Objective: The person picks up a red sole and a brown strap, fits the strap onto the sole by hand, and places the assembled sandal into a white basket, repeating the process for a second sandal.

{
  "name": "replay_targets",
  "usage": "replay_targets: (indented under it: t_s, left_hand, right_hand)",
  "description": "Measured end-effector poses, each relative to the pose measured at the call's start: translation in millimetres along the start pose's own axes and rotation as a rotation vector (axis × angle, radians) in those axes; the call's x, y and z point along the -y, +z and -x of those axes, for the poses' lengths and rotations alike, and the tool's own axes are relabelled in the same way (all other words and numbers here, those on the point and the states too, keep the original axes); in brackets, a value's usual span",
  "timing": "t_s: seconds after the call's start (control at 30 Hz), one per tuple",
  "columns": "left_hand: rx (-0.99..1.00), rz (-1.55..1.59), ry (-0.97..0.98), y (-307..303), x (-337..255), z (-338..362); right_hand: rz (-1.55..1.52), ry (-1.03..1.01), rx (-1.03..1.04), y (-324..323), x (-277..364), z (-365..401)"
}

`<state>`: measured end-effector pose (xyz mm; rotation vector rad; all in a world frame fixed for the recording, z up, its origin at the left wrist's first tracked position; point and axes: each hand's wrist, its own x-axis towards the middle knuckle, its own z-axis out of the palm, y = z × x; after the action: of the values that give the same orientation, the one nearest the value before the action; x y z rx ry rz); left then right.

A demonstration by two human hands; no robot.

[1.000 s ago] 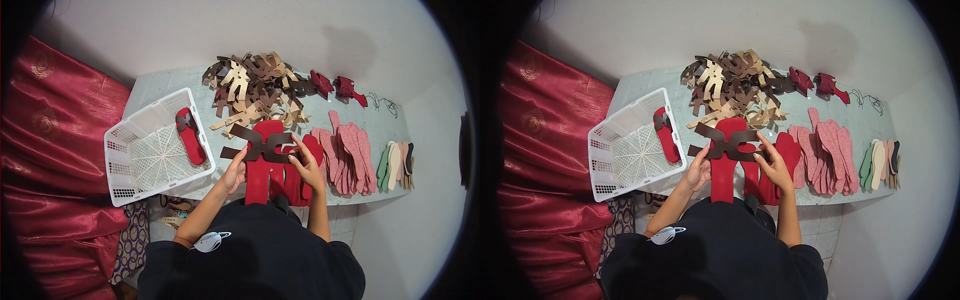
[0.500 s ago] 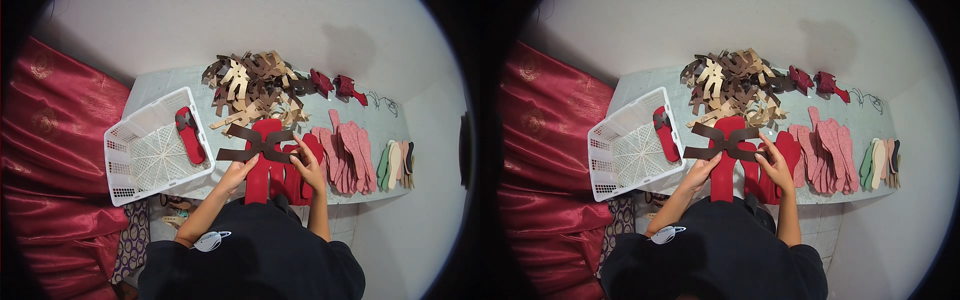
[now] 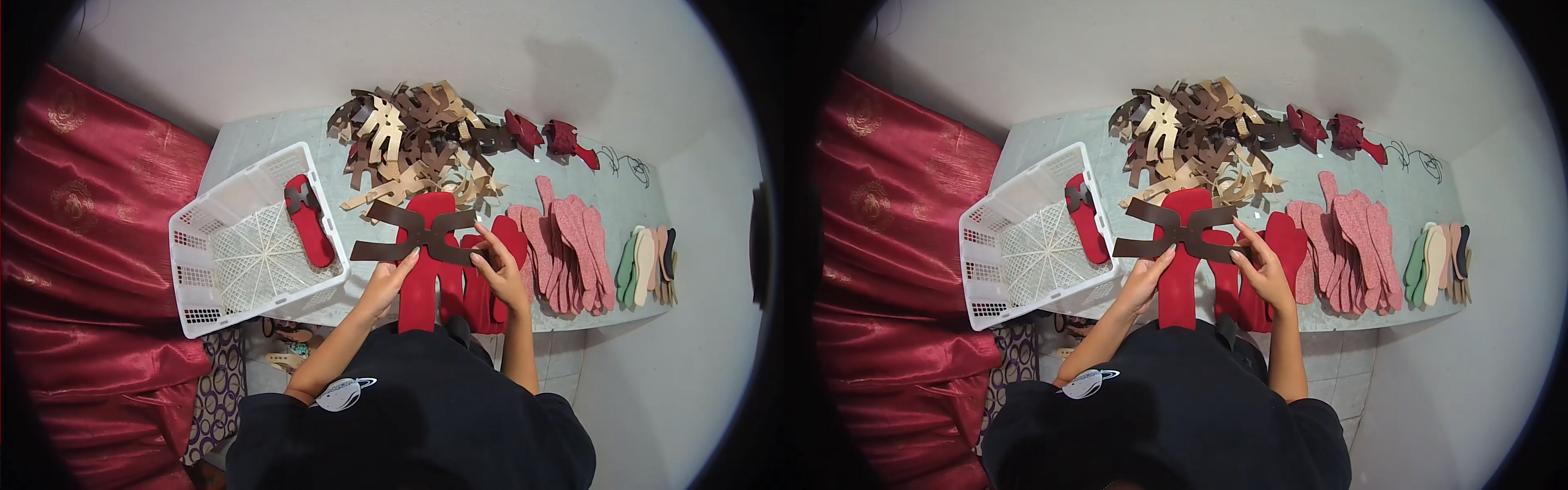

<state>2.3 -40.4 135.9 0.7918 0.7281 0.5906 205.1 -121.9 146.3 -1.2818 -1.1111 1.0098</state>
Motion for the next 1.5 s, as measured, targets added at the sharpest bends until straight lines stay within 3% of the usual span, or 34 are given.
replay_targets:
  t_s: [0.33,0.5,0.63,0.7,0.77,0.87,0.9,0.93,1.03,1.1,1.17,1.23,1.3,1.5]
  left_hand:
    - [-0.052,-0.005,0.171,4.6,4.9,2.0]
    - [-0.147,-0.078,0.317,6.4,9.8,3.6]
    - [-0.228,-0.292,0.493,-3.7,8.7,-0.9]
    - [-0.266,-0.394,0.536,-7.2,3.7,2.1]
    - [-0.37,-0.72,0.603,-5.1,-6.1,8.6]
    - [-0.4,-0.875,0.745,-7.3,-3.6,10.0]
    - [-0.437,-0.975,0.818,-8.4,-2.1,11.2]
    - [-0.437,-1.024,0.716,-5.9,-5.6,17.9]
    - [-0.435,-0.985,0.775,-17.3,19.1,15.2]
    - [-0.403,-1.075,0.658,-30.9,26.5,15.2]
    - [-0.292,-1.341,0.91,-38.9,31.7,15.6]
    - [-0.26,-1.395,0.879,-62.2,57.3,8.8]
    - [-0.129,-1.39,0.909,-74.2,68.7,9.7]
    - [0.015,-1.497,0.948,-110.2,99.0,-0.8]
  right_hand:
    - [0.151,-0.075,-0.037,4.1,-2.6,0.1]
    - [0.387,-0.23,-0.059,11.6,9.2,-2.1]
    - [0.49,-0.297,-0.17,27.0,12.6,-0.5]
    - [0.412,-0.318,-0.096,35.7,14.9,1.4]
    - [0.279,-0.296,0.011,49.3,14.0,0.5]
    - [-0.007,-0.137,0.09,68.6,-0.1,-2.0]
    - [-0.279,-0.002,0.089,71.5,-7.4,-6.6]
    - [-0.55,0.136,0.086,73.4,-12.4,-9.8]
    - [-0.694,0.311,0.087,69.8,-24.1,-12.6]
    - [-0.859,0.443,0.088,63.9,-41.8,-15.1]
    - [-1.018,0.55,0.137,54.2,-69.4,-17.9]
    - [-1.03,0.6,0.136,47.3,-87.4,-20.3]
    - [-1.05,0.629,0.309,42.8,-100.3,-21.7]
    - [-0.897,0.877,0.232,45.8,-143.4,-25.3]
